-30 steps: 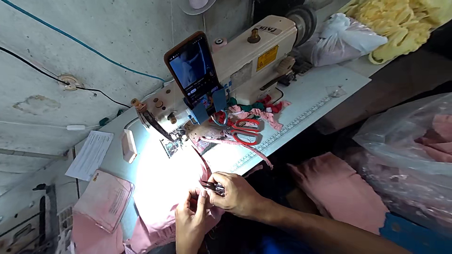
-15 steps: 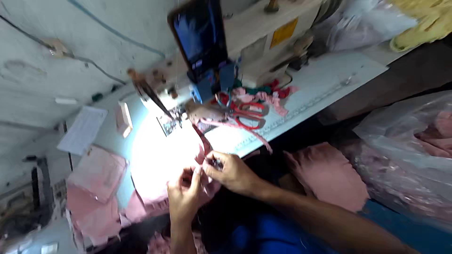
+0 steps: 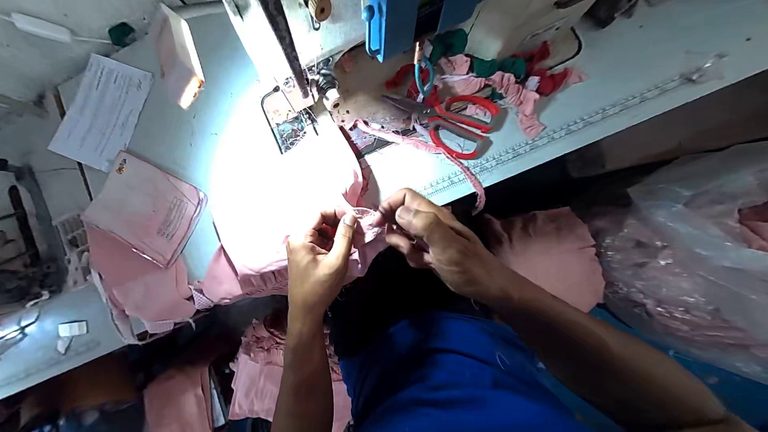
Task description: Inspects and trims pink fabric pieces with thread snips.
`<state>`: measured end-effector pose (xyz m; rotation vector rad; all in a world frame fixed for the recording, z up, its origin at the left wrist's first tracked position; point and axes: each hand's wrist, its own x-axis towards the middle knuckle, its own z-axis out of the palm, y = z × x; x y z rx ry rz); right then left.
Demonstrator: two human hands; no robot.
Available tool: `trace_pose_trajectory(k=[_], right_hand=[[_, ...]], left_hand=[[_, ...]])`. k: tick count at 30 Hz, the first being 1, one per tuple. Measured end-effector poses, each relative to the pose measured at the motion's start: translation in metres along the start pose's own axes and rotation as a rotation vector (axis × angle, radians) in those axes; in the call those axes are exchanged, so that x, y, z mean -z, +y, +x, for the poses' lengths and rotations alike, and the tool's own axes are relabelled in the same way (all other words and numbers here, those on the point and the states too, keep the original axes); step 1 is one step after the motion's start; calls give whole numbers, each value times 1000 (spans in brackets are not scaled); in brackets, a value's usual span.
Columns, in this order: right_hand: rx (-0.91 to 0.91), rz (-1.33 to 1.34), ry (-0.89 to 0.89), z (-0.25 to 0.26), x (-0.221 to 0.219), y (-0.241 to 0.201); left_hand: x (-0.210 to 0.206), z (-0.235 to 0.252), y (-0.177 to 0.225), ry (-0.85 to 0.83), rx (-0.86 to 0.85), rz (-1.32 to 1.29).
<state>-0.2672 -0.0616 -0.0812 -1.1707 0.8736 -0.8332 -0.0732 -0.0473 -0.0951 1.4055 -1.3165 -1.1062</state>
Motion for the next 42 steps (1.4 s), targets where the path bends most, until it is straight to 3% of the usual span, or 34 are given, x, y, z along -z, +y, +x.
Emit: trace_pose_trajectory(k=[4,16,33,42], right_hand=[[-191,100,-22,3,4,3],[-291,58,-45,10,9,2],[-235,119,60,14,-2,15],[-311,256,34,14,-4,17]], left_hand=[[-2,0,2,-4,-31,54],[-4,-1,4,-5,-35,130],[-6,0,2,-20,-38,142],[-4,0,-3,-40,-38,90]])
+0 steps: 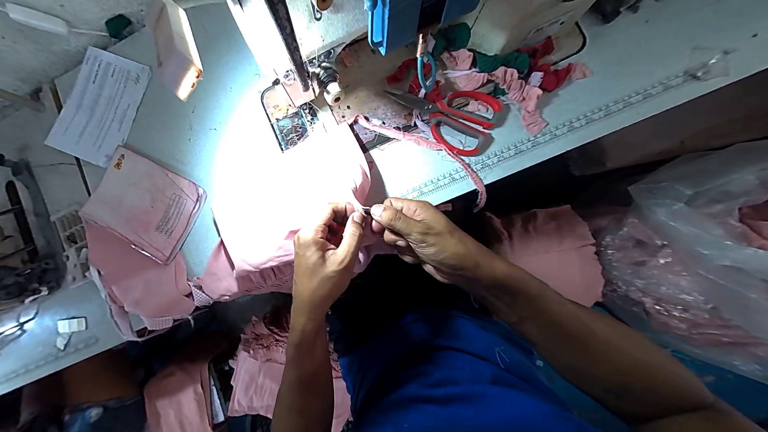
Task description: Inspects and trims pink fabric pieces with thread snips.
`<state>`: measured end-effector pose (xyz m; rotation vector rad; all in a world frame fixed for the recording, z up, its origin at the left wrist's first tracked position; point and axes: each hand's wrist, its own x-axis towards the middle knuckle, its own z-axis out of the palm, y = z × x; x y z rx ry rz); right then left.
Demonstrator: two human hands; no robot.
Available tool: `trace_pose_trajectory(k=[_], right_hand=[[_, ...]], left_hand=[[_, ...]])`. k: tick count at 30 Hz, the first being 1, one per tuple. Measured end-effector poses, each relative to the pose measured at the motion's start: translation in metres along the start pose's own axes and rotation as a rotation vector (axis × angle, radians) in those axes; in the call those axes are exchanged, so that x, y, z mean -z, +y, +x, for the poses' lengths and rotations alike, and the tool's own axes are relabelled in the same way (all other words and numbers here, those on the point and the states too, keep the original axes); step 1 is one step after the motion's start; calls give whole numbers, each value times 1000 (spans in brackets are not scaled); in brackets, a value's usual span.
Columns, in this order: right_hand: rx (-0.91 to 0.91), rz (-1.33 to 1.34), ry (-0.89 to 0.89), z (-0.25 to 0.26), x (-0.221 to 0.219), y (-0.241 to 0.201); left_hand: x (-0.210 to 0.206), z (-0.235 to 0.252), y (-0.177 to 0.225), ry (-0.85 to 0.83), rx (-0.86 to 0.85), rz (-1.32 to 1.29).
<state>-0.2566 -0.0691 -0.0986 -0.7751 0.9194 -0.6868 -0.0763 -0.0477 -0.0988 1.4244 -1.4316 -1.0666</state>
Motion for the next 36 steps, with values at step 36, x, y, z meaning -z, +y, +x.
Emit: trace_pose_trajectory(k=[36], right_hand=[[-25,72,30,2,-1,0]], left_hand=[[-2,1,-4,-43,-31,15]])
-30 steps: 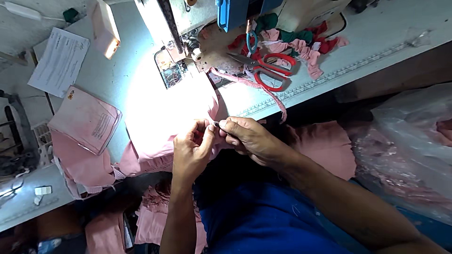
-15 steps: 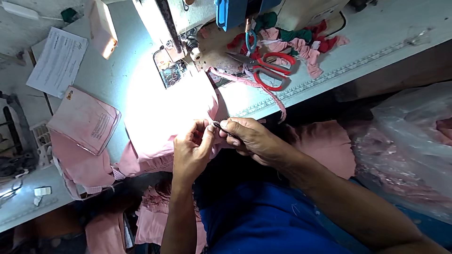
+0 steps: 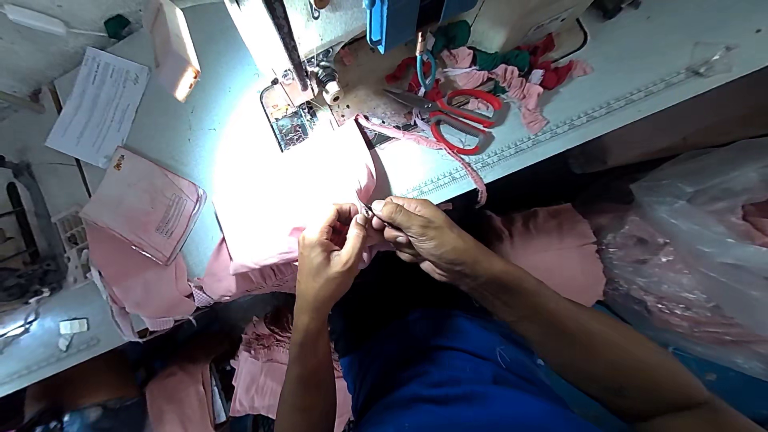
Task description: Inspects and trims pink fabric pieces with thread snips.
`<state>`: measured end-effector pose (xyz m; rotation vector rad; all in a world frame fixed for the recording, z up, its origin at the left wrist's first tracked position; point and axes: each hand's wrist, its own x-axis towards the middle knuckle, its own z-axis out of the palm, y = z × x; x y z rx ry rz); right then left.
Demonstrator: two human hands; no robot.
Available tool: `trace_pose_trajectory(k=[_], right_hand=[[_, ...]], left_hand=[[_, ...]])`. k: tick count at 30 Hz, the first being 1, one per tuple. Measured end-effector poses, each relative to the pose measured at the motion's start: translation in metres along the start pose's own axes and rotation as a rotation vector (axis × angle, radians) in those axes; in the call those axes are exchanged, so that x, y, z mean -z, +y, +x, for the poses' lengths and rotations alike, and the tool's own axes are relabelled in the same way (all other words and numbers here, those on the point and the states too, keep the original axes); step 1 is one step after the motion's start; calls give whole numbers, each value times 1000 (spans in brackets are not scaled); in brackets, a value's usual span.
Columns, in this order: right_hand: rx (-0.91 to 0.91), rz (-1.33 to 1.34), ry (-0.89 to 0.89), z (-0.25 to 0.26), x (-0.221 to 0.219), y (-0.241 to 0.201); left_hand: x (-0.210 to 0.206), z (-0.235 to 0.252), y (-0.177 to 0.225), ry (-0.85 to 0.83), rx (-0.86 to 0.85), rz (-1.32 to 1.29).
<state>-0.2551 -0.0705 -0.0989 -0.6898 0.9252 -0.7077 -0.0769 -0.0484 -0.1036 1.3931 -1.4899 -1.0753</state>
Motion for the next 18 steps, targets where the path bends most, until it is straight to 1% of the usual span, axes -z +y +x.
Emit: trace_pose_trajectory(k=[2,6,9,11,12,15,16,18], right_hand=[[62,-46,16,-1,1,1],[324,-436,104,5,6,1],[388,-648,58,15,8,-8],[390,-733,64,19,6,-15],[391,-717,105,19,3,-15],[442,-525,319,21,-14,3],[450,-482,353,22,-16,8],[438,-474,345,23,-15,13]], left_hand=[[2,0,1,11,9,4],[5,1,-2,7,-35,-25],[7,2,-6,-10,-63,-30],[6,1,-8,33,-85,-1],[3,0,-7,83,-109,34],[-11,-3,-3,256,-160,198],[-12,-2,-2,267,-145,201],[-7,0,-3,221,-70,132]])
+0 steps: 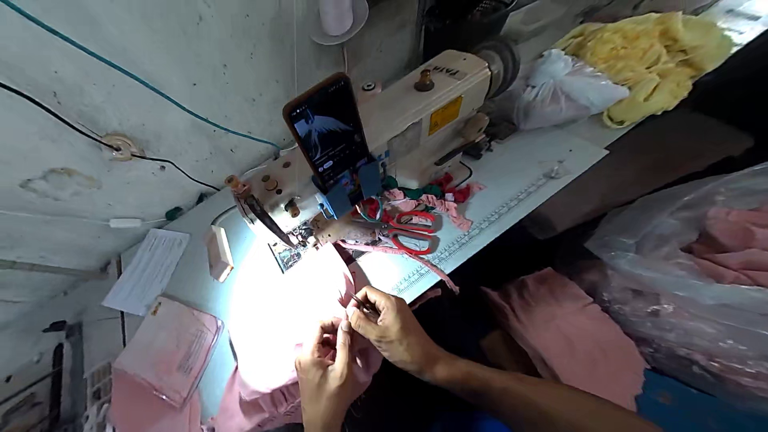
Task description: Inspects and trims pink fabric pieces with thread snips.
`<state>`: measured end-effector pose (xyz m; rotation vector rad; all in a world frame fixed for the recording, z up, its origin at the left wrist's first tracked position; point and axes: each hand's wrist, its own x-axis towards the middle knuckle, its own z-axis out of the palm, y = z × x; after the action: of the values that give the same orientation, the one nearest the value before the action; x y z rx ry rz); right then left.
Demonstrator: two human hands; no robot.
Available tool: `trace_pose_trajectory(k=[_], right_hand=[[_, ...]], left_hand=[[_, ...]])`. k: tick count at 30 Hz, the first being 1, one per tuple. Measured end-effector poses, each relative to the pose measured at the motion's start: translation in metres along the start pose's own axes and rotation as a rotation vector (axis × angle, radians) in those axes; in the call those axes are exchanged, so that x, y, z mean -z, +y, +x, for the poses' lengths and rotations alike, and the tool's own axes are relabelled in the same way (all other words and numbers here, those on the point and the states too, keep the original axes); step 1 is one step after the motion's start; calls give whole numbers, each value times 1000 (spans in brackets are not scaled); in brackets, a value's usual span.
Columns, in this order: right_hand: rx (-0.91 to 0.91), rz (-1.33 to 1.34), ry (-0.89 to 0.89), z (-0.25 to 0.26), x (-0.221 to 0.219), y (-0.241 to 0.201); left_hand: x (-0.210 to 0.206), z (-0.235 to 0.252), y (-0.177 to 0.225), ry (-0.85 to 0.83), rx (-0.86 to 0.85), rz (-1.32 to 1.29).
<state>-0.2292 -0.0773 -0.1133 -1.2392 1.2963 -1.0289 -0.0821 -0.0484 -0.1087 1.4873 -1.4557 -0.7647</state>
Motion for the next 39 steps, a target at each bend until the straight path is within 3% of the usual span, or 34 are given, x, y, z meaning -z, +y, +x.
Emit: trace_pose_trajectory(k=[5,8,14,17,21,31,33,37,39], right_hand=[[61,-116,-120,-2,5,-3],[145,-258,-81,-5,3,-5],[274,-493,72,-13,-6,-2],[328,-531,88,-12,-7,0],[258,-459,-7,-11,-4,1],[437,-636,118,-17,-9,-1],[373,-573,77,-15,-7,0],[18,-185,-82,-7,0,-4],[6,-183,-65,-7,-1,-1]], left_hand=[[15,5,-1,-129,165,-114],[17,5,4,-57,229,-233],[14,0,8,17,158,16],[16,2,3,-94,194,-60],[21,5,-4,-212,290,-244],[8,-9,4,64,97,-61],[6,-9,0,45,114,-138],[2,-9,3,54,119,-146],[2,-5,2,34,144,-172]])
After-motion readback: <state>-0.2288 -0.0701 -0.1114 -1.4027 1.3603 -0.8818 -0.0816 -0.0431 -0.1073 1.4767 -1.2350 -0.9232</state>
